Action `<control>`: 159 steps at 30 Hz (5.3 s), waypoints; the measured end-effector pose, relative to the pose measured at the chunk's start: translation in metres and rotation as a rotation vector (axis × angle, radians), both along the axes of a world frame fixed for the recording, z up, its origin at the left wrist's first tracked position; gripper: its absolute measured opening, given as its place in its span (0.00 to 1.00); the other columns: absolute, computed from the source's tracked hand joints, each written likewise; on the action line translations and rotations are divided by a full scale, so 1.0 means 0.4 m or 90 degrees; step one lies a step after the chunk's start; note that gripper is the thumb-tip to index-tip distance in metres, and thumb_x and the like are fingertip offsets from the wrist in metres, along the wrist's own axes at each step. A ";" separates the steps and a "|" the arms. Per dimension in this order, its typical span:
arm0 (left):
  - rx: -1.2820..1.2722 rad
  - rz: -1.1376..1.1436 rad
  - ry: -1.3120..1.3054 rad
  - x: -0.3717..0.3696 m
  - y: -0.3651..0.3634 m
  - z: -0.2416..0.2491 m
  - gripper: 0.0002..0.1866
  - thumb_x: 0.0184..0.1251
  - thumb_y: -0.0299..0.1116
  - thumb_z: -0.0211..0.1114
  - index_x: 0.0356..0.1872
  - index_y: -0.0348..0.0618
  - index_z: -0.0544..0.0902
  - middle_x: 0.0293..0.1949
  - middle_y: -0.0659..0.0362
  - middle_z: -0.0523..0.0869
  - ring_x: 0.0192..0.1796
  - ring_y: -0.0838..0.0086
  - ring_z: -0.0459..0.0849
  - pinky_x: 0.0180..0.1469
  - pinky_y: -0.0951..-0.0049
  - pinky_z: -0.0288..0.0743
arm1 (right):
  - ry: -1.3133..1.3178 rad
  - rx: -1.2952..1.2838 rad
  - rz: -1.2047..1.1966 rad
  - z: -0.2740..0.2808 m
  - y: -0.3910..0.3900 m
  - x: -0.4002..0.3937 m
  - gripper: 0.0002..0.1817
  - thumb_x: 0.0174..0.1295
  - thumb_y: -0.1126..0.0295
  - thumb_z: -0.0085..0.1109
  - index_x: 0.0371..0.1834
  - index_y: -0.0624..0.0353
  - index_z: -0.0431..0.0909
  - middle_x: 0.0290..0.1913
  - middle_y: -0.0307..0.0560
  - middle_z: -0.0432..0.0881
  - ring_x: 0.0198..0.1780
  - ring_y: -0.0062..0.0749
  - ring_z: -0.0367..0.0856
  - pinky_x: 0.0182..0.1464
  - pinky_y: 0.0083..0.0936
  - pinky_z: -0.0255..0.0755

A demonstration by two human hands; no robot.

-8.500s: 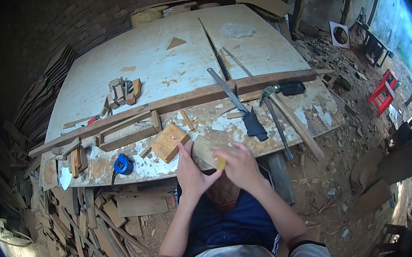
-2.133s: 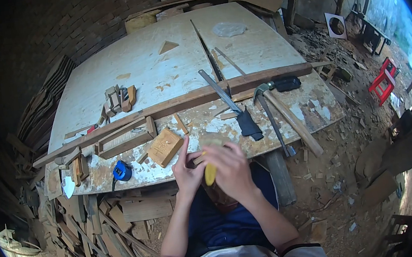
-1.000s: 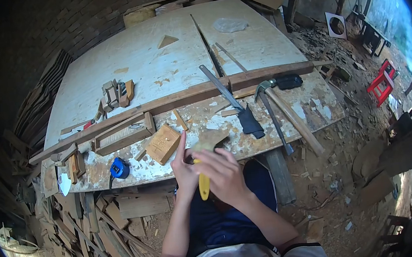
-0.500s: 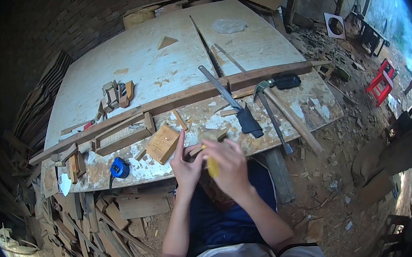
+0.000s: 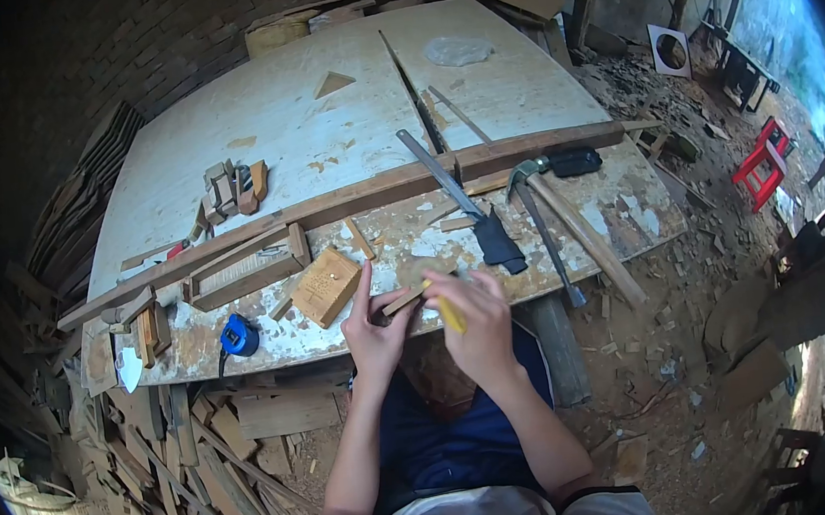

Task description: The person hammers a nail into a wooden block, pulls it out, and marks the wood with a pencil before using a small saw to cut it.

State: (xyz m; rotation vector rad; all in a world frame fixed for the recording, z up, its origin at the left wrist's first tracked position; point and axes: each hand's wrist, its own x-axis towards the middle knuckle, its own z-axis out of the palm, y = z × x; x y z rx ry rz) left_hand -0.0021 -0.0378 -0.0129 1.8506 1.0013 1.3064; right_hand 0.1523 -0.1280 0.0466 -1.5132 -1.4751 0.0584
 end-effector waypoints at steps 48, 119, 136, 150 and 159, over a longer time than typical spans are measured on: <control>0.083 -0.023 0.071 -0.014 -0.021 -0.018 0.52 0.54 0.25 0.90 0.85 0.44 0.77 0.43 0.56 0.99 0.43 0.70 0.97 0.52 0.69 0.88 | -0.024 -0.073 0.046 0.038 -0.044 -0.008 0.08 0.79 0.67 0.65 0.51 0.57 0.89 0.49 0.52 0.96 0.50 0.53 0.93 0.66 0.45 0.77; 0.106 -0.114 0.159 -0.067 -0.009 0.025 0.67 0.59 0.29 0.86 0.95 0.39 0.47 0.65 0.43 0.88 0.63 0.48 0.91 0.67 0.56 0.86 | -0.053 -0.136 0.191 -0.025 0.027 0.037 0.13 0.69 0.78 0.65 0.54 0.53 0.90 0.62 0.46 0.95 0.63 0.44 0.92 0.74 0.48 0.74; 0.120 -0.121 0.160 -0.072 -0.008 0.027 0.66 0.57 0.30 0.86 0.94 0.38 0.51 0.63 0.44 0.89 0.62 0.49 0.91 0.64 0.56 0.87 | -0.102 -0.127 0.115 -0.006 0.054 0.060 0.08 0.72 0.76 0.67 0.50 0.56 0.90 0.55 0.46 0.96 0.60 0.47 0.92 0.71 0.49 0.77; 0.107 -0.130 0.158 -0.073 -0.004 0.014 0.68 0.58 0.32 0.87 0.94 0.38 0.48 0.64 0.44 0.87 0.62 0.49 0.91 0.64 0.57 0.86 | -0.130 -0.131 0.259 0.010 0.048 -0.003 0.17 0.65 0.82 0.61 0.54 0.56 0.90 0.56 0.46 0.96 0.61 0.46 0.92 0.73 0.47 0.76; 0.099 -0.118 0.154 -0.070 -0.008 0.021 0.66 0.60 0.34 0.87 0.94 0.38 0.50 0.64 0.44 0.85 0.62 0.48 0.89 0.61 0.56 0.87 | -0.158 -0.136 0.360 0.024 0.051 0.009 0.18 0.67 0.81 0.62 0.58 0.54 0.88 0.57 0.46 0.96 0.58 0.46 0.94 0.74 0.50 0.76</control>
